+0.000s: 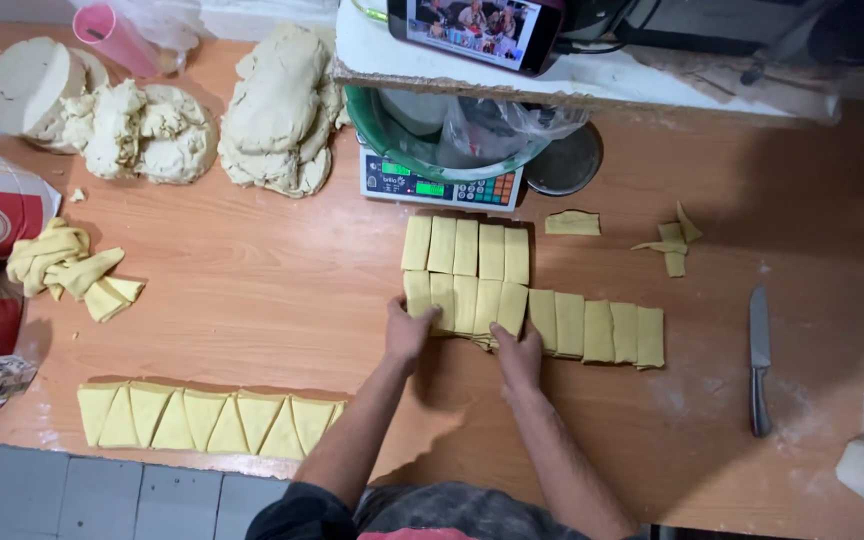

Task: Shaping and rolling triangular pieces of dough into pastries on a floured surface.

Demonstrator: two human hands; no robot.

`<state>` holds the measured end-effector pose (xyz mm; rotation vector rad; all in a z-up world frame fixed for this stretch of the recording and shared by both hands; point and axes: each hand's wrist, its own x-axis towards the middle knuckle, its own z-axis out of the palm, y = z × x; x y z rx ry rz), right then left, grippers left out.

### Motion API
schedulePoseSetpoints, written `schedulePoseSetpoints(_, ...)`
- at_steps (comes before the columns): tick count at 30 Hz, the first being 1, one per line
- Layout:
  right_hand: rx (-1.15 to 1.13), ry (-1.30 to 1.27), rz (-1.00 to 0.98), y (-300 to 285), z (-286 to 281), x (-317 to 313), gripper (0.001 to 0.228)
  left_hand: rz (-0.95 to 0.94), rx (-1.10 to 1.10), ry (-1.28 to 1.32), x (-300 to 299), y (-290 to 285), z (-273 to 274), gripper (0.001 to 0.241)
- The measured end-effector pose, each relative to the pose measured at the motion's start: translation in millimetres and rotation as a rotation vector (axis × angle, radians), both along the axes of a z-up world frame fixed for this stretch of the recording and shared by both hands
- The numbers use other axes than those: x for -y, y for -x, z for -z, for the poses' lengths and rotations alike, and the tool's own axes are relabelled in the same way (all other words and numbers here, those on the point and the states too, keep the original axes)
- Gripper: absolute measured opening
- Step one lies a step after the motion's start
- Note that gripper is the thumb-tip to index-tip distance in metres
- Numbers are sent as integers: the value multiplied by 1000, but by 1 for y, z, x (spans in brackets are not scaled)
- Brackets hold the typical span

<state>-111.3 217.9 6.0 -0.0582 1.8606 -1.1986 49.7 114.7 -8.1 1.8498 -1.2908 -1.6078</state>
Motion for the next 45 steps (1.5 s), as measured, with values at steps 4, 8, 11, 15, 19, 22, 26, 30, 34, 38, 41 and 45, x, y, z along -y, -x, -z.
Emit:
schedulePoseSetpoints(4,97,7,74,-3,16,-26,83,-253,-185,74,-20,-1,0,65)
schedulePoseSetpoints(8,-87,-70,-163,-11,6,-67,79,-252,-56,-107,-46,-15,-46,65)
schedulePoseSetpoints(11,-299,-19,-428,-12,31,-112,65,-10,67,136,-74,-36,-29,65)
schedulePoseSetpoints(15,-262,-2,-677,-11,66,-175,48,405,122,271,-134,-59,-7,61)
schedulePoseSetpoints(19,-50,16,-702,-2,97,-205,38,661,145,277,-184,-69,43,57)
schedulePoseSetpoints(22,191,103,-627,4,113,-205,32,768,154,306,-211,-64,26,60)
schedulePoseSetpoints(26,251,71,-648,8,107,-199,27,805,253,271,-223,-66,7,62)
schedulePoseSetpoints(30,357,120,-682,20,121,-193,25,664,314,266,-229,-84,2,61)
schedulePoseSetpoints(34,347,121,-716,20,105,-193,25,540,314,210,-242,-104,-7,59)
schedulePoseSetpoints(38,217,109,-693,13,89,-193,25,631,304,279,-253,-131,-5,62)
schedulePoseSetpoints(41,92,95,-605,-3,93,-194,24,667,238,373,-235,-155,-8,64)
schedulePoseSetpoints(45,-371,-110,-556,-34,80,-202,27,580,133,291,-215,-197,-80,61)
